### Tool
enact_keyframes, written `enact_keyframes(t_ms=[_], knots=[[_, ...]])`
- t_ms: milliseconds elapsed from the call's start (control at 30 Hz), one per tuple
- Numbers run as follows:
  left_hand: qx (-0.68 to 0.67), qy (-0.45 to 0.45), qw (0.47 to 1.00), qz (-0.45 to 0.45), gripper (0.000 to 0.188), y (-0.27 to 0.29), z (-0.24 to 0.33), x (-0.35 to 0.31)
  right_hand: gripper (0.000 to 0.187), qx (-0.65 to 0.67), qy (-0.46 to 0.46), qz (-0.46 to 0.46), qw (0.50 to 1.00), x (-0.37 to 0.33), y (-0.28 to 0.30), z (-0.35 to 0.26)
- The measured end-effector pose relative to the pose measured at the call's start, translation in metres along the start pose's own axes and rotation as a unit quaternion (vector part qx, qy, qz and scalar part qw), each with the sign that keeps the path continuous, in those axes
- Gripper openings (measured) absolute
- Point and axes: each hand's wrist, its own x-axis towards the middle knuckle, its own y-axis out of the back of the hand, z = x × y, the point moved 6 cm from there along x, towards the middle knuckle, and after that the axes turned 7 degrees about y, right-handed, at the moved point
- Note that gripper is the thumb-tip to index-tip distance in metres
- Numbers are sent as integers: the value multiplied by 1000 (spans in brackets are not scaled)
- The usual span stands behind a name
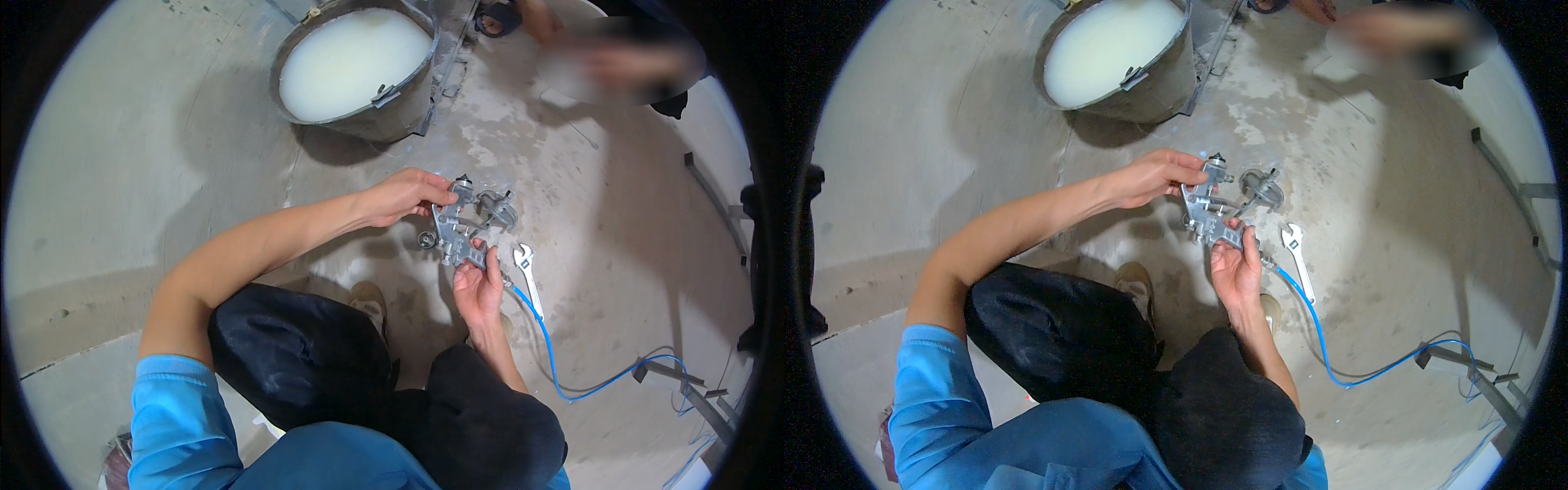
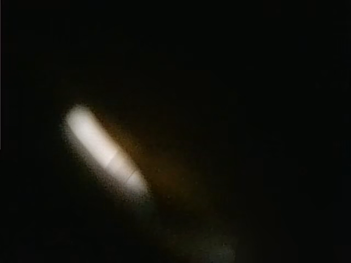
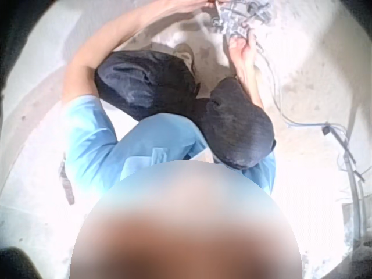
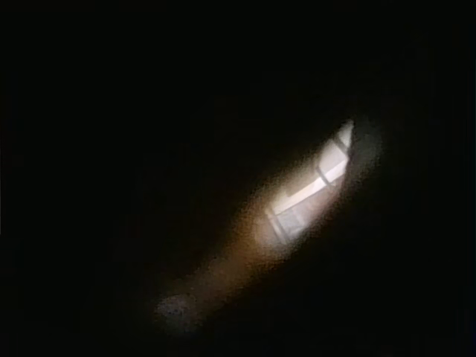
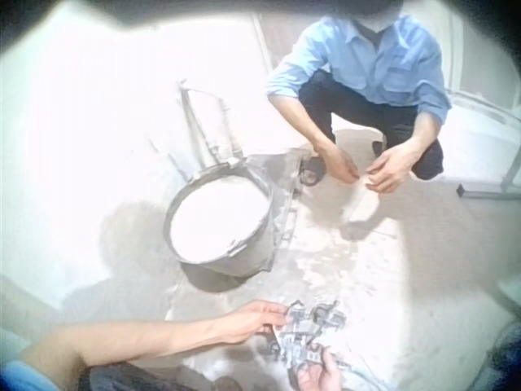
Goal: The person assembles a spray gun using a bucket of white liquid and an adjustable wrench. They attach the cup, connect the air hose, and tighten fittings while a second person observes.
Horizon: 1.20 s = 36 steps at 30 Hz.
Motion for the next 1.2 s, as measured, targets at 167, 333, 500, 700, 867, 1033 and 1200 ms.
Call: enact_keyframes(t_ms=[167, 333, 500, 700, 867, 1033, 1200], knots=[[-66, 26, 997, 26, 21, 3, -7, 2, 33, 3, -20, 25, 999, -7, -7, 4], [-77, 33, 996, 25, 25, 3, -8, 0, 33, 2, -27, 34, 999, -8, -8, 6], [-59, 8, 997, 51, 37, -8, -5, -5, 31, 5, -23, 24, 999, -2, 2, 5], [10, -10, 1000, 16, 46, -29, -3, -6, 30, 19, 16, 30, 999, 8, 14, -1], [17, -25, 999, -17, 45, -31, -4, -7, 29, -9, 42, 51, 998, 9, 20, -3], [30, -39, 999, 3, 39, -30, -2, -7, 49, -77, -45, 27, 996, 5, 19, 5], [26, -71, 997, 31, 32, -34, 5, -6, 73, -186, -163, -11, 969, -10, 17, 10]])
